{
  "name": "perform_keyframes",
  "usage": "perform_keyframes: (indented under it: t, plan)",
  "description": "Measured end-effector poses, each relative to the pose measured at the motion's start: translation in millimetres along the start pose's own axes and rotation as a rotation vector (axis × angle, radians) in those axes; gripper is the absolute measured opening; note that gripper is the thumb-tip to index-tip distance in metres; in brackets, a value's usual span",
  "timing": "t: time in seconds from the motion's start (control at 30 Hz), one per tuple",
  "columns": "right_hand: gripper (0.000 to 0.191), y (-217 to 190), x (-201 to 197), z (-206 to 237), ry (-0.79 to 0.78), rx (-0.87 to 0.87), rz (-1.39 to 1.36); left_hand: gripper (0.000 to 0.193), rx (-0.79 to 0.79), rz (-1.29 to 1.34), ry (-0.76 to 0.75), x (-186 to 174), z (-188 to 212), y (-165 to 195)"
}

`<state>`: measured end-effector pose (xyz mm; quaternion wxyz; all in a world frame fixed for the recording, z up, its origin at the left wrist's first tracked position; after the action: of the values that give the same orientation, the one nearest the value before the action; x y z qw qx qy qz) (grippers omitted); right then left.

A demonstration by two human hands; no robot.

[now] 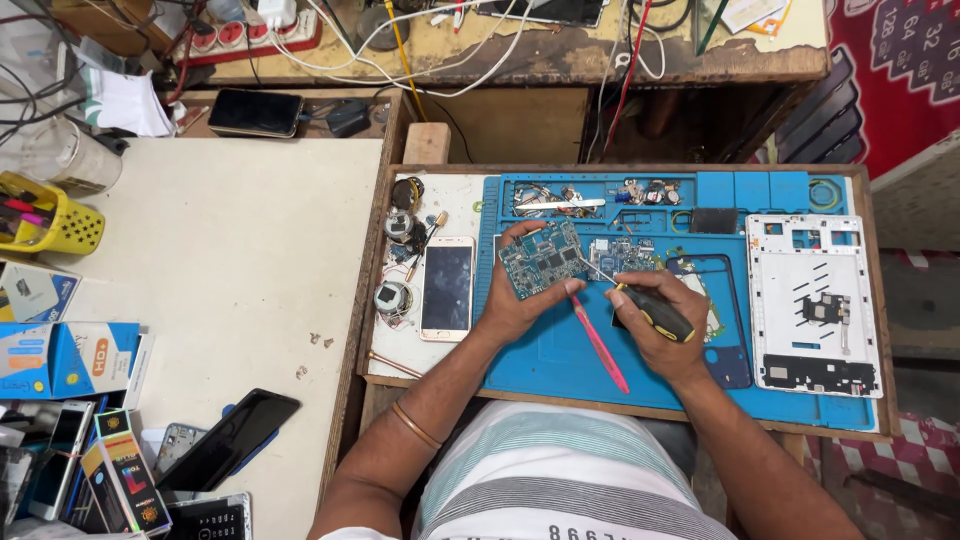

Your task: The person handles a smartphone, then picks up a circuit board and uses a screwdriver to adjust or remove small components on the board. The work is performed on a cluttered workbench with various electronic parts and tools visible.

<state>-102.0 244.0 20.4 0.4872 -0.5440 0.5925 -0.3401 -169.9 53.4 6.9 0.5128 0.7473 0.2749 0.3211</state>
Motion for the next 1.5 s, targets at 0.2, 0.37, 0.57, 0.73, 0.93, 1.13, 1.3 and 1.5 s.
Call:
perform_keyframes:
  t: [0.2, 0.37, 0.57, 0.73, 0.93, 1.13, 1.3, 1.5]
  plan:
    - [0.021, 2.8, -0.6, 1.6, 0.008, 0.007, 0.015, 0.076, 0.000, -0.156, 0.034, -1.8, 2.1, 0.4]
    - [0.020, 5.2, -1.1, 1.9, 0.022, 0.034, -0.002, 0.076, -0.009, -0.117, 0.022, -2.2, 1.1, -2.9]
    - [0.021, 2.8, 0.0, 1.1, 0.022, 0.023, 0.029, 0.076, 0.012, -0.189, 0.036, -3.3, 1.4, -3.2]
    - [0.022, 2.0, 2.6, 1.4, -0.026, -0.025, -0.014, 0.078, 0.004, -0.218, 0.038, -3.6, 1.9, -6.2]
    - [0.022, 11.9, -1.3, 0.4, -0.038, 0.038, -0.061, 0.079, -0.016, -0.178, 0.016, -3.1, 2.3, -9.3]
    - [0.021, 18.9, -3.9, 1.3, -0.008, 0.067, -0.144, 0.079, -0.018, -0.176, -0.006, -1.3, 1.4, -9.7]
    - [0.022, 28.9, -6.7, 0.2, 0.073, 0.056, -0.325, 0.078, -0.045, -0.139, -0.027, 0.6, 1.1, -11.4]
    - [0.020, 28.9, -6.6, -1.2, 0.093, 0.000, -0.432, 0.075, -0.008, -0.161, -0.030, 3.5, -0.8, -3.2]
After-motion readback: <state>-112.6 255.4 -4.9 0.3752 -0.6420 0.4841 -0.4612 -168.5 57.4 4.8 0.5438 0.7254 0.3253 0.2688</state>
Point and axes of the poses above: each hand's wrist, its own z-axis away from the middle knuckle, its own x-axis out of the palm, y = z × x, the point moved 7 cm from there along -z, towards the middle knuckle, and after that the axes turned 14 degrees about -y, right-handed, at the moved point
